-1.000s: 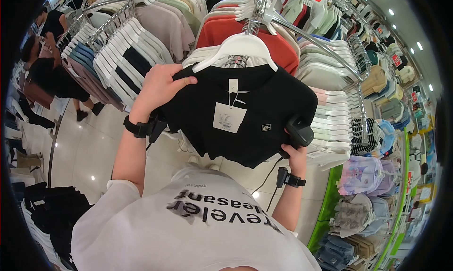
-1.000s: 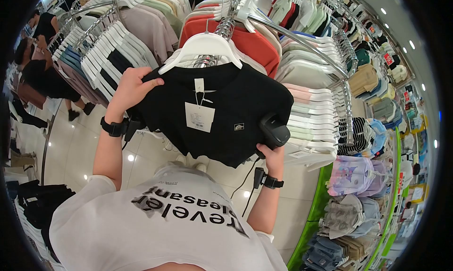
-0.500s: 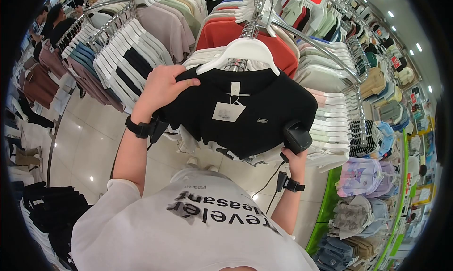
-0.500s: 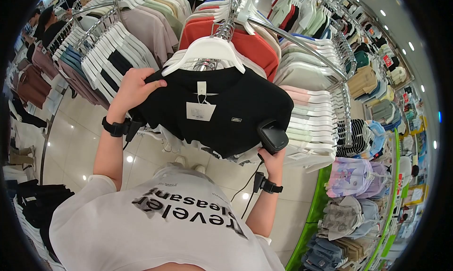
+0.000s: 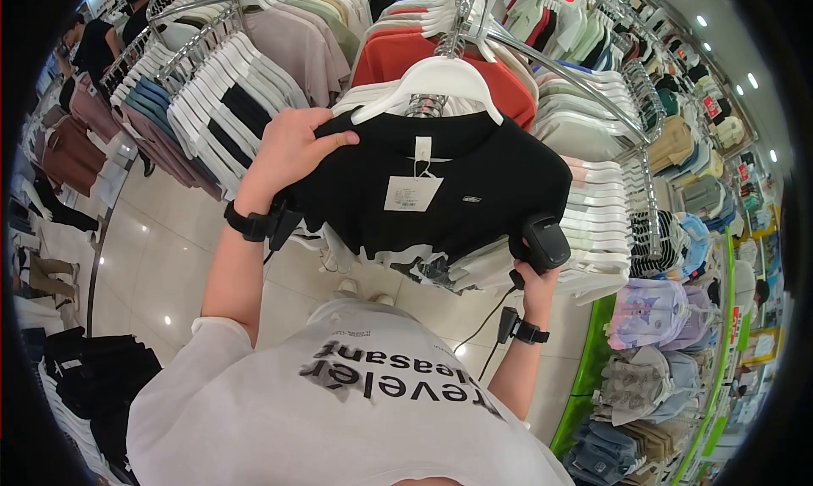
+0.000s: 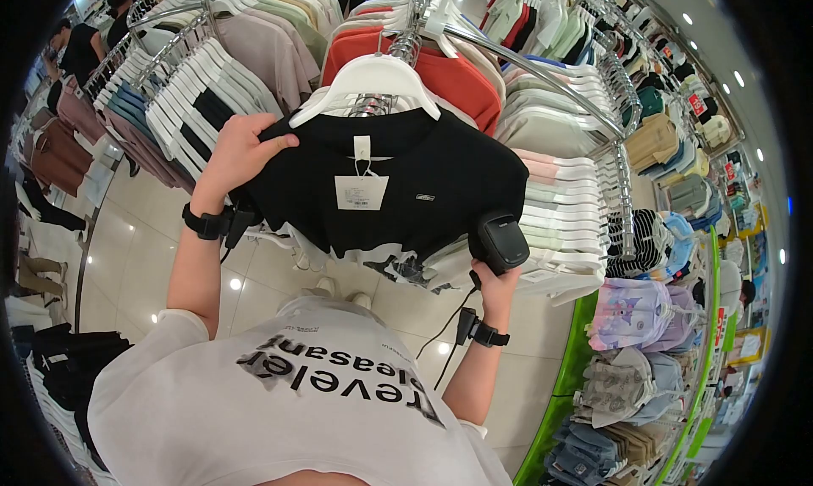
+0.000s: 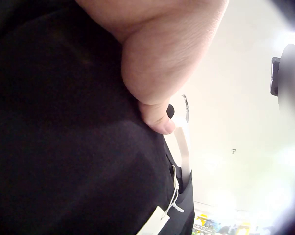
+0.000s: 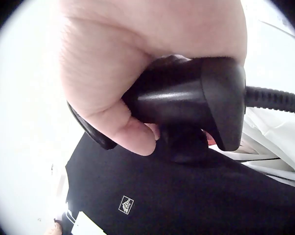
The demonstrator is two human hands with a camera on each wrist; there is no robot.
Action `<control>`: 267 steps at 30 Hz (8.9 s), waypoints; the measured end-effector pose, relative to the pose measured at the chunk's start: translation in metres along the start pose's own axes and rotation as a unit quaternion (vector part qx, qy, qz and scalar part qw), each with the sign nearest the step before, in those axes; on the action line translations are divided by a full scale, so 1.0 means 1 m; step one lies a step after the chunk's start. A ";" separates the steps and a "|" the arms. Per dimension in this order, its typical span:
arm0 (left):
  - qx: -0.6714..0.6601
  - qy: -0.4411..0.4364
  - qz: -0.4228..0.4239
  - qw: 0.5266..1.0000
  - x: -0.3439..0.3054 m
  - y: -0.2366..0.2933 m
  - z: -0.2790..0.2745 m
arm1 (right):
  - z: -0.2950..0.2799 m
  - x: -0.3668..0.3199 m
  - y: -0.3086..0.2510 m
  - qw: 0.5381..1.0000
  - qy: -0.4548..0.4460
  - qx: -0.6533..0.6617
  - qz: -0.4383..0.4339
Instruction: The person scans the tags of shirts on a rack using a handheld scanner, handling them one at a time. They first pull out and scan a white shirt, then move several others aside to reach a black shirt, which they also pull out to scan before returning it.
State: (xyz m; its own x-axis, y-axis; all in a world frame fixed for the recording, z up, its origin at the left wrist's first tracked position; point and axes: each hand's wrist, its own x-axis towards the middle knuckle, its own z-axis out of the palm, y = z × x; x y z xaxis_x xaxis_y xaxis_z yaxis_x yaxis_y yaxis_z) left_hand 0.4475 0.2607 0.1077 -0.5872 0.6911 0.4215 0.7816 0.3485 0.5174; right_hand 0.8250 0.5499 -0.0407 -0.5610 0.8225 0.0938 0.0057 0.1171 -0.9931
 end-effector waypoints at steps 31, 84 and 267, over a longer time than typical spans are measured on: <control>0.011 0.002 -0.007 1.000 0.008 -0.001 0.002 | 0.071 -0.054 -0.045 0.994 -0.036 -0.018 0.102; -0.038 -0.019 -0.014 0.999 0.000 -0.009 0.009 | 0.119 -0.055 -0.013 0.993 -0.099 -0.049 -0.049; -0.155 -0.004 -0.027 0.988 0.016 0.017 0.176 | -0.005 0.064 -0.013 0.991 -0.082 -0.088 -0.062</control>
State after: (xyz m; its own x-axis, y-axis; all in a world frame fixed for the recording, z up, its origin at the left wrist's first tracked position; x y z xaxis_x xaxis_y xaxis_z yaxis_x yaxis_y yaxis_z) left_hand 0.4883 0.3893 -0.0073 -0.6240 0.6824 0.3809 0.6458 0.1759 0.7429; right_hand 0.7934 0.6034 -0.0214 -0.6927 0.6962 0.1884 0.0635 0.3191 -0.9456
